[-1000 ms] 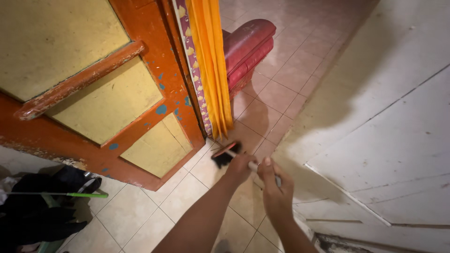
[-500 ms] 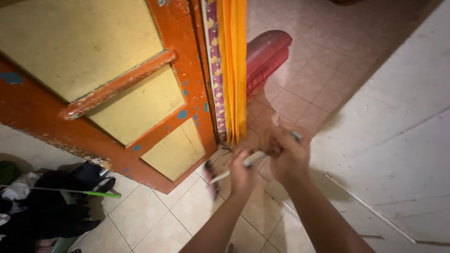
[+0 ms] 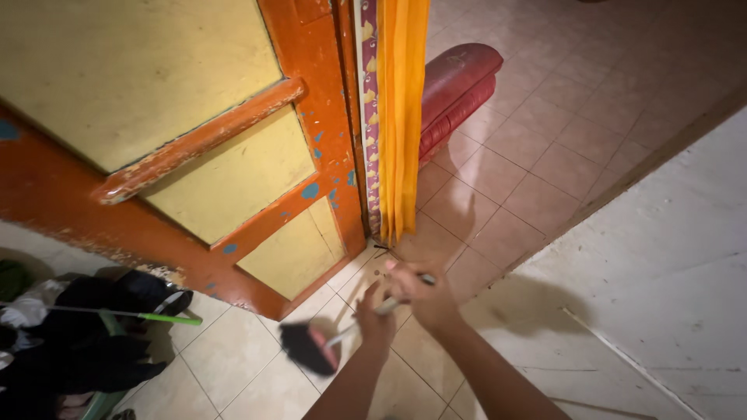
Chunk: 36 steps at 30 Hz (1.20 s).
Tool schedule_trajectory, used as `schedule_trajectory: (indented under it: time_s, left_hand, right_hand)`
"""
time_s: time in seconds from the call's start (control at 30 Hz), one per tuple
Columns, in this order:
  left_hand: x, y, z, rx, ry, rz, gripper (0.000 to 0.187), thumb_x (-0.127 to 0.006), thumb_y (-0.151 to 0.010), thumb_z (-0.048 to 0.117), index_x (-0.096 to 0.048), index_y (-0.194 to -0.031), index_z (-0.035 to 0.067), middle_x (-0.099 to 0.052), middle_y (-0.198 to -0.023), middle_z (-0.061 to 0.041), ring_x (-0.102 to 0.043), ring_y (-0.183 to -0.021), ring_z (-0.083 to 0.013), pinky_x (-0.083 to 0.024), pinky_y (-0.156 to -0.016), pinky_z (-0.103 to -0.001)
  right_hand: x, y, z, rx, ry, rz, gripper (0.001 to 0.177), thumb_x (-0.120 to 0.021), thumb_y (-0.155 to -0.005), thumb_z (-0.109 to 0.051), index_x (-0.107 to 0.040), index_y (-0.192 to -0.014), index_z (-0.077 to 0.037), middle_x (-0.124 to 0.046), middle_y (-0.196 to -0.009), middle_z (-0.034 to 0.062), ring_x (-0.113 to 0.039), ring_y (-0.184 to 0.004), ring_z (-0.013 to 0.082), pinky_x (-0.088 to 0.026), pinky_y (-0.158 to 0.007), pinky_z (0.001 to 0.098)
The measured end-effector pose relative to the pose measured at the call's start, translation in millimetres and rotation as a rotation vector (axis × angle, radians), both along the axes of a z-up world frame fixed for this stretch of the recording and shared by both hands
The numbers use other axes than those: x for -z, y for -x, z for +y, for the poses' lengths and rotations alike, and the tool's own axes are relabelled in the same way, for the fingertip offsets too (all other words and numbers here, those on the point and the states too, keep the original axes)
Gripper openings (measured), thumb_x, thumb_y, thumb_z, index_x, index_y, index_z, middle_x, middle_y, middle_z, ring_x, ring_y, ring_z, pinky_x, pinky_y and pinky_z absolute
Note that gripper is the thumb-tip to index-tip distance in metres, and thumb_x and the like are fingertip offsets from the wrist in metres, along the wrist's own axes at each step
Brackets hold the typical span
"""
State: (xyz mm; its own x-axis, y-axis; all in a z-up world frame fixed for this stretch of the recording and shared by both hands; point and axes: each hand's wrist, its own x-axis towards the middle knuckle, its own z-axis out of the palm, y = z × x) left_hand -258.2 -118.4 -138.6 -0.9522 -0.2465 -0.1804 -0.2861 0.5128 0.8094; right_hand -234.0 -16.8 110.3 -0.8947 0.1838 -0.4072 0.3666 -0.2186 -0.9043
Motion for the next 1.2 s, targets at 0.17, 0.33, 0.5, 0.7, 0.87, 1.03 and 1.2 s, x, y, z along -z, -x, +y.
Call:
schedule_trajectory:
  time_s: [0.17,0.33,0.5,0.7,0.87,1.03,1.2]
  left_hand:
    - [-5,21,45,0.323,-0.126,0.253,0.042,-0.068,-0.086,0.008,-0.064,-0.127,0.015,-0.061,-0.129,-0.016,-0.057,-0.121,-0.0328,-0.043,-0.107,-0.040]
    - [-44,40,71,0.525,-0.313,0.333,0.041,-0.062,-0.087,0.003,-0.066,-0.127,0.012,-0.067,-0.123,-0.018,-0.062,-0.118,-0.0348,-0.047,-0.104,-0.041]
    - [-75,65,72,0.888,-0.147,0.362,0.027,-0.062,-0.092,0.020,-0.077,-0.114,0.017,-0.075,-0.106,-0.013,-0.070,-0.111,-0.0279,-0.023,-0.119,-0.051]
    - [-113,63,97,0.579,-0.233,0.409,0.030,-0.062,-0.084,0.015,-0.072,-0.112,0.008,-0.071,-0.108,-0.015,-0.066,-0.105,-0.0307,-0.052,-0.087,-0.038]
    - [-143,46,99,0.307,-0.376,0.532,0.021,-0.062,-0.082,-0.001,-0.072,-0.100,0.003,-0.074,-0.097,-0.012,-0.072,-0.094,-0.0286,-0.055,-0.081,-0.036]
    - [-138,13,76,0.110,-0.180,0.618,0.017,-0.066,-0.078,-0.004,-0.072,-0.091,0.005,-0.072,-0.093,-0.011,-0.068,-0.092,-0.0302,-0.053,-0.083,-0.038]
    - [-93,-27,56,0.047,-0.025,0.425,0.016,-0.072,-0.078,-0.002,-0.075,-0.085,0.012,-0.073,-0.092,-0.007,-0.064,-0.097,-0.0293,-0.049,-0.087,-0.041]
  right_hand:
    - [2,4,40,0.048,-0.142,0.352,0.040,-0.062,-0.097,-0.015,-0.059,-0.060,-0.001,-0.051,-0.056,-0.0013,-0.046,-0.054,0.0075,-0.044,-0.054,0.0278]
    - [0,3,64,0.014,-0.261,0.492,0.043,-0.061,-0.100,-0.011,-0.048,-0.061,0.000,-0.045,-0.058,-0.0022,-0.037,-0.056,0.0061,-0.035,-0.052,0.0262]
    - [-19,-1,55,-0.150,-0.504,0.671,0.023,-0.058,-0.091,-0.009,-0.063,-0.071,0.002,-0.059,-0.061,-0.0038,-0.052,-0.056,0.0050,-0.044,-0.053,0.0246]
    - [-58,3,67,-0.165,-0.471,0.607,0.038,-0.059,-0.098,-0.018,-0.063,-0.066,0.003,-0.053,-0.059,0.0004,-0.047,-0.057,0.0078,-0.040,-0.054,0.0266]
    - [-99,-1,84,-0.134,0.024,0.775,0.043,-0.054,-0.105,-0.016,-0.046,-0.063,-0.007,-0.038,-0.061,-0.0008,-0.033,-0.057,0.0124,-0.033,-0.058,0.0322]
    - [-75,5,86,-0.103,0.331,0.742,0.051,-0.050,-0.107,-0.016,-0.034,-0.059,-0.011,-0.030,-0.052,-0.0002,-0.026,-0.050,0.0158,-0.030,-0.058,0.0366]
    - [-23,-5,70,0.016,0.392,0.539,0.044,-0.051,-0.101,-0.012,-0.036,-0.060,-0.009,-0.030,-0.053,-0.0007,-0.027,-0.049,0.0153,-0.027,-0.052,0.0348]
